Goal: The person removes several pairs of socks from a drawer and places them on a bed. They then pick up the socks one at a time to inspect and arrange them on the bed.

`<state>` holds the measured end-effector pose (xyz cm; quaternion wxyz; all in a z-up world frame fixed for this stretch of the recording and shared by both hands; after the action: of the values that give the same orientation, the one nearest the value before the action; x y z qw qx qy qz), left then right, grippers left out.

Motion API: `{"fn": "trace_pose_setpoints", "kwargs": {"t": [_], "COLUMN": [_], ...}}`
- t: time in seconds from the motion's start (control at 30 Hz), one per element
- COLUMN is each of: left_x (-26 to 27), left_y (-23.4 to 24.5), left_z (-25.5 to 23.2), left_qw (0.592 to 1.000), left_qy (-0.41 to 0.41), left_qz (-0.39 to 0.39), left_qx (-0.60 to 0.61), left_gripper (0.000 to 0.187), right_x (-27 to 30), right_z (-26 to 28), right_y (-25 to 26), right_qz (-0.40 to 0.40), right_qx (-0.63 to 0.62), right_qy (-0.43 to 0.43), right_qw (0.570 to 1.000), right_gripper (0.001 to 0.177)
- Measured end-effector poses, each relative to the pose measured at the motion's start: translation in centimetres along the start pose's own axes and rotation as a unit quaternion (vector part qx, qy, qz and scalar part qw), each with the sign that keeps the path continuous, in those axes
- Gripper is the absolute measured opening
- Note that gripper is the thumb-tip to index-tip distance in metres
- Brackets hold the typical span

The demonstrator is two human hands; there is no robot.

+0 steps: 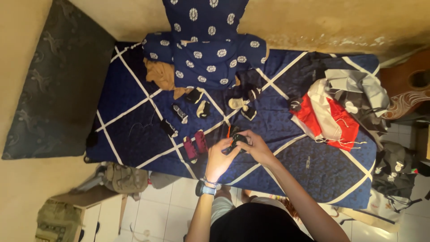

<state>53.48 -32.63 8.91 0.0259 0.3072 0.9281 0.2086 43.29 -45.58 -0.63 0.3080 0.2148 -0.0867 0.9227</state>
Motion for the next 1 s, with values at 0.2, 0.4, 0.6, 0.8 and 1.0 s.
{"fn": "trace_pose_setpoints", "kwargs": {"t": [0.2, 0.4, 0.6, 0.8, 1.0], "left_x": [1.0, 1.5, 3.0, 4.1, 2.9], "left_y": [-0.8, -2.3, -5.8, -5.8, -3.6], "left_z": [1.1, 8.3, 16.2, 13.6, 12.9], "left_qw": [0.989, 0.998, 0.798, 0.693, 0.722], "left_qy": [-0.048, 0.037, 0.392, 0.406, 0.379], "left_qz": [-0.078, -0.037, -0.036, -0.036, -0.031], "left_qx": [-0.116, -0.045, 0.456, 0.594, 0.578], "left_gripper": [0.023, 0.013, 0.028, 0.026, 0.015], "right_x": [-0.2, -0.6, -0.2, 1.0, 4.4], "right_z": [-2.9, -5.9, -5.6, -8.0, -5.0], "right_y": [-0.8, -1.4, -0.2, 1.1, -1.2], "right_qz": [0.065, -0.006, -0.009, 0.128, 0.146], "right_qx": [-0.006, 0.100, 0.122, -0.088, -0.290], "right_qy": [0.185, 0.136, 0.142, -0.011, -0.072], "right_qw": [0.980, 0.986, 0.982, 0.988, 0.943], "right_gripper": [0.042, 0.032, 0.051, 0.046, 0.041]}}
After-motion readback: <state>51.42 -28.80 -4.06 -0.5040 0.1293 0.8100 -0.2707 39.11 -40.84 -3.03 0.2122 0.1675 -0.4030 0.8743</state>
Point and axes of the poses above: each hand's wrist, its own x-axis away from the middle knuckle, its own y-axis out of the back of the hand, z = x × y, the point moved 4 cm from there along -x, towards the middle knuckle, and after that the axes turned 10 degrees about -z, right-handed, at the moved point
